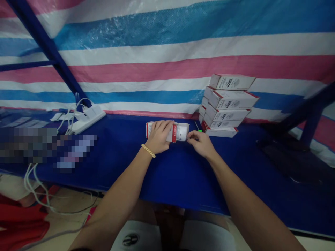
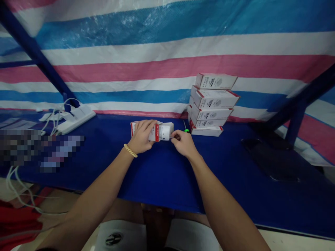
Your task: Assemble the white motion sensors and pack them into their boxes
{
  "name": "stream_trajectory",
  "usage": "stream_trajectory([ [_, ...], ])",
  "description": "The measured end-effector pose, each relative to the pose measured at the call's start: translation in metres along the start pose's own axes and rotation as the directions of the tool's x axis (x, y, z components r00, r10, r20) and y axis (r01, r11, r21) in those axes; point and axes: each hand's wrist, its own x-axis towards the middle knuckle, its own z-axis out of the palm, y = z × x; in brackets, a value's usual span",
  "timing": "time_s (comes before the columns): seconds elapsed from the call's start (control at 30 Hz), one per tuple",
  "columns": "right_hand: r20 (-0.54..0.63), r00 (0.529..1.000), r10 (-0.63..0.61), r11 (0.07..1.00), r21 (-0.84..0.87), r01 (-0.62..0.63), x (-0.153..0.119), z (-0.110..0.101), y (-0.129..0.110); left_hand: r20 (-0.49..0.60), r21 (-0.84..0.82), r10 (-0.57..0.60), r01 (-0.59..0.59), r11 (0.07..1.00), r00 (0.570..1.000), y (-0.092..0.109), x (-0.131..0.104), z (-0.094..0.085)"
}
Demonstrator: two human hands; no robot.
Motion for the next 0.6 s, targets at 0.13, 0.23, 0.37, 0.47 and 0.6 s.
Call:
stream_trajectory([
  [0.13, -0.079, 0.996, 0.028, 0.995, 0.100, -0.020, -0.002, 0.005, -0.001, 0.009, 0.019, 0.058, -0.058, 0.998, 0.998, 0.006, 0.001, 0.001],
  [0.23, -0.157, 0.987, -0.031, 0.996, 0.073, 0.042, -0.005, 0.011, -0.004, 0.000, 0.014, 0.082, -0.082, 0.997, 0.997, 0.010, 0.003, 0.001],
  [0.37, -0.118, 0.992, -0.052, 0.987, 0.148, 0.070, -0.004, 0.015, -0.004, -0.002, 0.006, 0.101, -0.101, 0.995, 0.995, 0.012, 0.004, 0.001],
  [0.47, -0.148, 0.989, 0.023, 0.978, 0.211, 0.009, 0.000, 0.015, -0.001, 0.026, 0.004, 0.068, -0.068, 0.998, 0.997, 0.009, 0.004, 0.000],
  [0.6, -0.227, 0.942, 0.248, 0.903, 0.407, -0.140, 0.005, 0.013, 0.002, 0.050, 0.039, -0.081, 0.079, 0.996, 0.995, 0.000, 0.003, -0.006],
])
